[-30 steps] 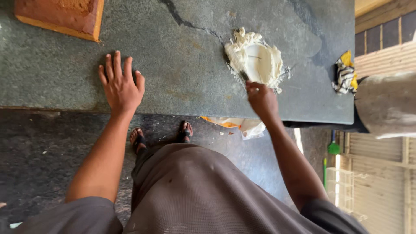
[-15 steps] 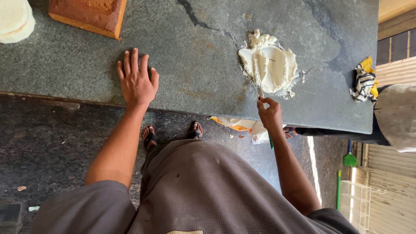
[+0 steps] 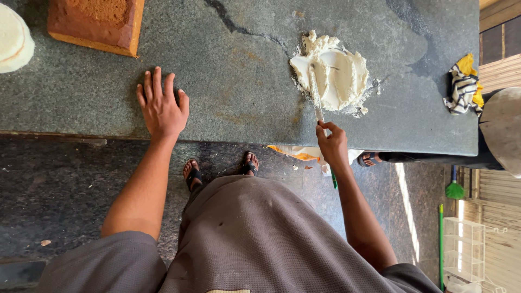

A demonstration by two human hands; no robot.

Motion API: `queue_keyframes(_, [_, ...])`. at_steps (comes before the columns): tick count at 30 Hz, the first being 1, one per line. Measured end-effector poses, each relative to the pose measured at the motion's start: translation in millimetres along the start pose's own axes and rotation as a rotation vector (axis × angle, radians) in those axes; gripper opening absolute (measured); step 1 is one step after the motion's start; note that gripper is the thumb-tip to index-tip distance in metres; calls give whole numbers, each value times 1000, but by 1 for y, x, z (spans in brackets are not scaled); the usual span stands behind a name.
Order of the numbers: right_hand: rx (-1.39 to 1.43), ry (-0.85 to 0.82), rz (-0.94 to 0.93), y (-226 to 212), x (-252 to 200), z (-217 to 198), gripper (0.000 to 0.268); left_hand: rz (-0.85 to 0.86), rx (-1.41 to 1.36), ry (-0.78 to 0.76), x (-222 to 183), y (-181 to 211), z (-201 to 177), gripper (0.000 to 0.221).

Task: The person spreads cream on a counter, moves trays of dough and muffins into a large oven, and adjusts the temperature and timer on the oven control panel.

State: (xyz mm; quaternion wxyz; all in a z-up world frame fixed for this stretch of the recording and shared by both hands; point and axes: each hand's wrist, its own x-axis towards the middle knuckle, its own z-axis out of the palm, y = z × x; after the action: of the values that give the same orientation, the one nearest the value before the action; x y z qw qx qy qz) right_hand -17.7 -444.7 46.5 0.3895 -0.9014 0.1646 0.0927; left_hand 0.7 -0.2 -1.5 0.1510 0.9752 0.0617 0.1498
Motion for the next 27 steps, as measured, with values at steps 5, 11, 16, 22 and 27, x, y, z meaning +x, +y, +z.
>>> queue_keyframes(5, [114, -112, 181, -3, 5, -23, 35, -1, 5, -13, 0, -2, 2, 45])
queue_keyframes(11, [239, -147, 160, -6, 1, -31, 36, 14, 27, -20, 0, -3, 4, 45])
queue_keyframes(16, [309, -142, 177, -24, -9, -36, 33, 32, 29, -15, -1, -1, 1, 45])
queue_keyframes(22, [587, -19, 322, 9, 29, -103, 23, 35, 32, -28, 1, 4, -5, 44])
queue_keyframes(27, [556, 39, 418, 81, 59, -31, 25, 57, 41, -11, 0, 5, -9, 43])
